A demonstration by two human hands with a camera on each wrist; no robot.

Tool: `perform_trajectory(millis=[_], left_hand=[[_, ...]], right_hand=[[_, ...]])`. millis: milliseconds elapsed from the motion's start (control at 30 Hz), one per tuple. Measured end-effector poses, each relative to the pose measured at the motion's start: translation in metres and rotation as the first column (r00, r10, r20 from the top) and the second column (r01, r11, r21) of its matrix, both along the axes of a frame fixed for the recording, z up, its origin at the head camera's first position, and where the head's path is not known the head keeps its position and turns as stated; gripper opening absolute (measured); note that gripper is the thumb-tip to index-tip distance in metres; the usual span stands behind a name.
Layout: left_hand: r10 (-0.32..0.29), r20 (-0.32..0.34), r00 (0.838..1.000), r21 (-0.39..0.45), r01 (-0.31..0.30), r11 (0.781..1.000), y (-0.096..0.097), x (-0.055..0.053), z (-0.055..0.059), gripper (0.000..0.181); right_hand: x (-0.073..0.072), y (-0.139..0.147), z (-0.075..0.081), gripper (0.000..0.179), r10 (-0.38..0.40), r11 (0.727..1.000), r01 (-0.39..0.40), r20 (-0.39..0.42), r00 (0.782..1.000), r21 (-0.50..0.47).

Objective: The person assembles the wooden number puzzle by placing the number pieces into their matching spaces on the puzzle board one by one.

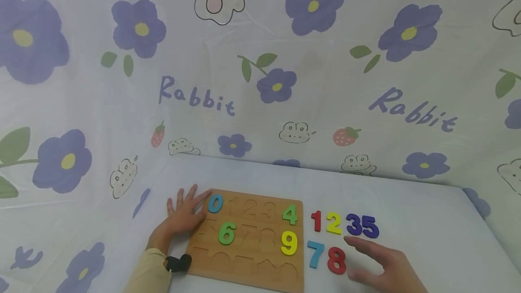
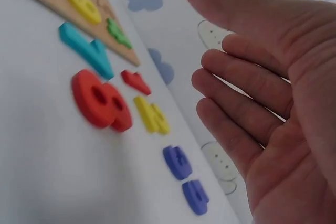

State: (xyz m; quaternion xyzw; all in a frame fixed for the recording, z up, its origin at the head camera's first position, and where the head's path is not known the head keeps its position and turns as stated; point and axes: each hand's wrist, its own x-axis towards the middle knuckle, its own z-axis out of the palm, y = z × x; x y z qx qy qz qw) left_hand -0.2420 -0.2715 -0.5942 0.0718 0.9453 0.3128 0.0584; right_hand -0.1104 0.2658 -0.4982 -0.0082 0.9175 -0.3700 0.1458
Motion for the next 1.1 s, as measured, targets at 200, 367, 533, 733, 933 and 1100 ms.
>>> perform_trajectory(millis=[200, 367, 533, 733, 933, 1100], left_hand=[[0.002, 0.004, 1.0, -0.003, -0.002, 1.0, 0.0, 0.0, 0.002, 0.066], [0.0, 0.009, 1.0, 0.002, 0.0, 1.0, 0.001, 0.001, 0.004, 0.067], [0.004, -0.001, 1.0, -0.005, -0.004, 1.0, 0.0, -0.001, 0.001, 0.066], [0.005, -0.012, 1.0, -0.007, -0.005, 1.0, 0.001, 0.001, 0.001, 0.066], [0.003, -0.016, 1.0, -0.01, -0.004, 1.0, 0.002, 0.003, 0.003, 0.067], [0.005, -0.026, 1.0, -0.007, -0.005, 1.0, 0.003, 0.003, 0.004, 0.065]], right_hand=[[0.003, 0.002, -0.01, 0.077, -0.022, 1.0, 0.022, 0.048, 0.999, 0.006], [0.0, -0.002, -0.023, 0.077, -0.052, 0.999, 0.052, 0.065, 0.997, 0.006], [-0.005, -0.007, -0.037, 0.078, -0.075, 0.997, 0.075, 0.04, 0.996, 0.016], [-0.009, -0.011, -0.05, 0.071, -0.049, 0.998, 0.052, -0.048, 0.998, 0.047], [-0.009, -0.017, -0.057, 0.068, -0.073, 0.994, 0.079, -0.086, 0.994, 0.078], [-0.008, -0.02, -0.057, 0.065, -0.078, 0.992, 0.089, -0.111, 0.991, 0.092]])
